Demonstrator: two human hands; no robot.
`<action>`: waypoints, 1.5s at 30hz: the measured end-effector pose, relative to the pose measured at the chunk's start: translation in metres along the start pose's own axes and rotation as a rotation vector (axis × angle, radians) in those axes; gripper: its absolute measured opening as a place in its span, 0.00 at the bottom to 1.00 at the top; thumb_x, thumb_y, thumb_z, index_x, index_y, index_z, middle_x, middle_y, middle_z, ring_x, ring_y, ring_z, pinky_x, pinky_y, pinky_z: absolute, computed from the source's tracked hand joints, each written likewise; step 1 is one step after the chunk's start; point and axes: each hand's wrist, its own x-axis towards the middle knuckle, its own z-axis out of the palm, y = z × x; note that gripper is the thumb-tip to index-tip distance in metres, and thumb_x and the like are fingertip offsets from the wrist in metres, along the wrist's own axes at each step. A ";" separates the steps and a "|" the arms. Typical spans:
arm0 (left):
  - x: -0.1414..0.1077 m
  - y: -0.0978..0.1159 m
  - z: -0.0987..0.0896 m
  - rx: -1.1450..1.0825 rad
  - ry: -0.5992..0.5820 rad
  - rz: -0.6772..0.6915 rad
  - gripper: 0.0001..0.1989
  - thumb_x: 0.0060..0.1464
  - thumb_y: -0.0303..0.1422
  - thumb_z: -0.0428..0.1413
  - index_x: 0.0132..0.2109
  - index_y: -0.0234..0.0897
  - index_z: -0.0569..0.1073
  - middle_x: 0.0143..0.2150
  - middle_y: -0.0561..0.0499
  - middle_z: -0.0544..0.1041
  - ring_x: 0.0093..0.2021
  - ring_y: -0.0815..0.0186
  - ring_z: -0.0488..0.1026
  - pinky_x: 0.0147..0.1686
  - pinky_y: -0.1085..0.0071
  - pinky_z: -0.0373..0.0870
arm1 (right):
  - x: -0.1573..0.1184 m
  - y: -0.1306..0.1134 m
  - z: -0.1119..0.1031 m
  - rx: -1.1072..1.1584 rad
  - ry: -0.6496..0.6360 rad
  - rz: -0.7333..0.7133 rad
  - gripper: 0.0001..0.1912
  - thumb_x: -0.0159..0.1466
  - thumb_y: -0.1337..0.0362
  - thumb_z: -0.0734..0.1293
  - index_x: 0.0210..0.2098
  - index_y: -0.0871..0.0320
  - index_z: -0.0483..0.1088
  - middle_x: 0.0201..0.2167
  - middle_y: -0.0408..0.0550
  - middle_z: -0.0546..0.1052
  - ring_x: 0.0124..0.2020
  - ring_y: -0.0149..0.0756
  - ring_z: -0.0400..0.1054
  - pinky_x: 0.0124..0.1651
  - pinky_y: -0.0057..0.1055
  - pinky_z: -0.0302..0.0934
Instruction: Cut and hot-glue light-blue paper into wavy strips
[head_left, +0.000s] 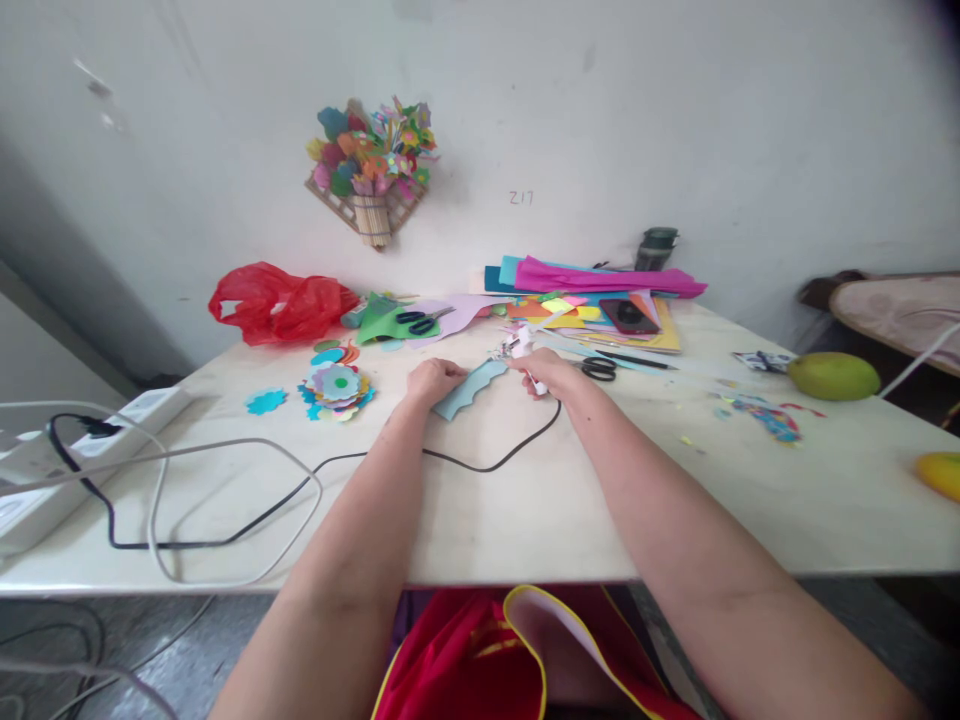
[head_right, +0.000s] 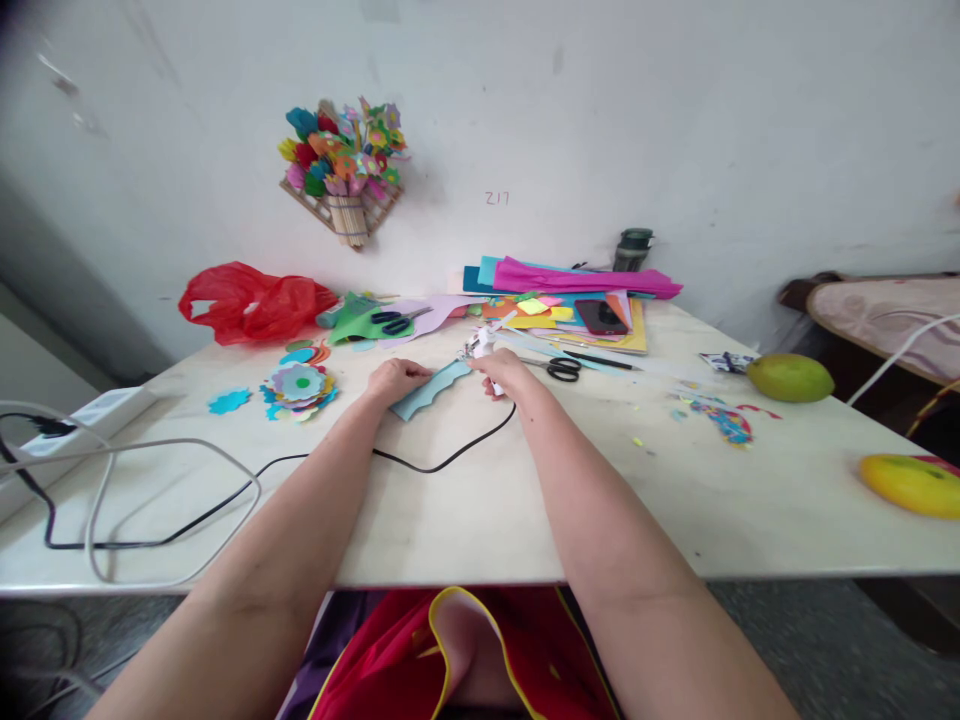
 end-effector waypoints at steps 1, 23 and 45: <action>0.000 0.000 0.000 0.002 0.000 0.001 0.13 0.46 0.43 0.55 0.40 0.51 0.77 0.39 0.57 0.78 0.40 0.65 0.73 0.38 0.74 0.65 | -0.001 0.000 0.000 -0.002 -0.004 -0.002 0.13 0.56 0.58 0.67 0.27 0.60 0.60 0.13 0.40 0.63 0.12 0.26 0.58 0.16 0.25 0.57; -0.002 0.002 0.000 0.000 0.012 0.008 0.13 0.47 0.42 0.55 0.40 0.50 0.77 0.38 0.56 0.78 0.39 0.66 0.72 0.37 0.75 0.64 | -0.019 -0.008 0.000 -0.023 -0.114 -0.057 0.09 0.57 0.64 0.65 0.28 0.62 0.61 0.11 0.38 0.62 0.10 0.26 0.55 0.15 0.26 0.56; -0.010 0.003 -0.020 0.167 -0.011 0.005 0.12 0.42 0.42 0.55 0.35 0.44 0.75 0.40 0.52 0.77 0.40 0.62 0.71 0.36 0.71 0.65 | -0.014 -0.006 -0.001 -0.014 -0.053 -0.005 0.13 0.58 0.58 0.66 0.30 0.62 0.62 0.14 0.44 0.68 0.10 0.25 0.56 0.16 0.25 0.56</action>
